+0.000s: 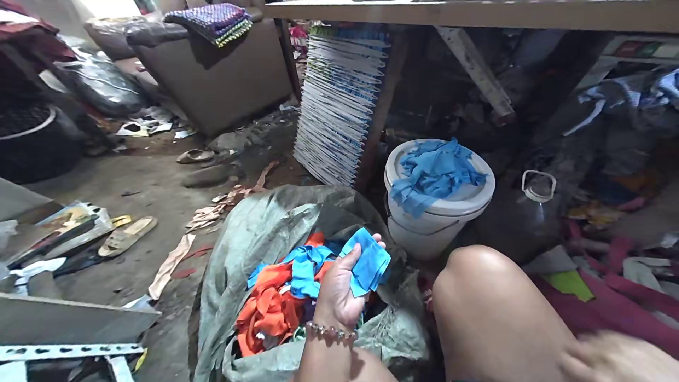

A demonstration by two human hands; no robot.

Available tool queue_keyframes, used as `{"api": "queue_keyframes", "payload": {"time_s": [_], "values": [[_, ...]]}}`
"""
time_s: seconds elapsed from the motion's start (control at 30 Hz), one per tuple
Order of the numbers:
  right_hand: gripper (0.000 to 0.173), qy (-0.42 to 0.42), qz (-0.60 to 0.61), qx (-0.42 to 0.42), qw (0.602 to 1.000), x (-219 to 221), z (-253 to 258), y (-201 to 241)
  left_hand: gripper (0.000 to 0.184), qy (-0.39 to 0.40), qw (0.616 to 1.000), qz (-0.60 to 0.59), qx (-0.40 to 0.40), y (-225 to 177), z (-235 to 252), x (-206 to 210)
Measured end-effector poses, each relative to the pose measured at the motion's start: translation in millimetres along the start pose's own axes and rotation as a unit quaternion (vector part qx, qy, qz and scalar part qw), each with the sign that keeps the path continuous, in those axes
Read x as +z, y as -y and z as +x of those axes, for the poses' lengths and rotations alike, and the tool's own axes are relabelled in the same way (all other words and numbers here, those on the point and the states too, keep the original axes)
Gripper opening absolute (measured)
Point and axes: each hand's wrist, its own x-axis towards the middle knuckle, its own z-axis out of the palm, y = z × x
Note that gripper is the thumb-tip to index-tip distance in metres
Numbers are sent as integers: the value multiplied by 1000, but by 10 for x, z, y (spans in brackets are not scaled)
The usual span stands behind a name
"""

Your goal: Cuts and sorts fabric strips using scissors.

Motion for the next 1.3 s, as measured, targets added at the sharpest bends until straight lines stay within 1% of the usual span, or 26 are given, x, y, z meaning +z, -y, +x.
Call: {"api": "queue_keyframes", "payload": {"time_s": [0.03,0.07,0.1,0.13,0.2,0.23,0.33,0.47,0.53,0.6,0.67,0.77,0.8,0.83,0.87,0.9,0.93,1.0,1.03,1.07,1.1,1.13,1.17,1.2,1.27,1.3], "values": [[15,-159,-14,-77,984,22,215,-58,24,2,1000,3,-5,27,-19,15],[15,-304,-35,-136,942,52,502,-106,24,5,1000,6,-10,59,-32,33],[17,-392,-44,-174,902,40,798,-117,24,8,1000,7,-14,94,-39,50],[25,-424,-42,-201,882,3,1054,-85,24,13,1000,8,-17,126,-43,59],[39,-415,-37,-240,877,-81,1456,28,24,6,1000,19,-23,181,-57,71],[41,-404,-36,-260,876,-120,1611,76,22,-10,999,35,-22,203,-66,79],[32,-403,-43,-322,856,-196,1971,119,20,-38,996,77,-20,222,-65,56],[29,-355,-54,-382,852,-299,2150,148,15,-55,996,63,-18,218,-87,80],[23,-302,4,-409,861,-308,2228,133,18,-35,999,30,-25,230,-31,61],[24,-221,105,-420,874,-351,2286,88,21,-21,999,9,-39,223,-2,48],[22,-156,216,-405,875,-392,2321,55,19,-31,999,0,-41,226,-3,58],[18,-132,326,-334,875,-428,2350,50,20,-41,997,14,-61,207,-39,80],[19,-126,354,-296,878,-460,2345,69,29,-22,995,60,-77,178,-64,54],[19,-115,379,-252,883,-511,2326,96,45,7,985,149,-90,137,-89,7],[19,-108,402,-213,884,-566,2308,123,63,27,961,262,-87,89,-109,-49],[18,-104,425,-186,880,-614,2301,142,75,31,927,369,-58,38,-120,-106],[17,-103,448,-169,872,-648,2307,150,77,27,890,455,-1,-13,-106,-184],[12,-97,510,-153,841,-676,2331,147,49,44,834,521,177,-84,-17,-385],[11,-92,545,-151,820,-671,2341,150,51,79,823,509,242,-107,27,-450],[12,-83,571,-151,803,-664,2352,159,78,120,827,481,267,-114,41,-454],[13,-75,590,-151,790,-662,2361,176,98,160,843,439,265,-105,42,-423],[13,-66,603,-147,781,-670,2366,198,105,191,867,386,253,-76,40,-377],[12,-55,615,-139,774,-683,2368,222,99,204,891,330,237,-38,36,-335],[12,-45,627,-128,767,-685,2376,243,79,195,912,282,226,3,30,-294],[10,-29,659,-96,746,-655,2400,268,24,116,944,221,216,69,18,-201],[11,-24,672,-76,737,-636,2409,276,10,71,950,211,220,83,20,-160]]}}
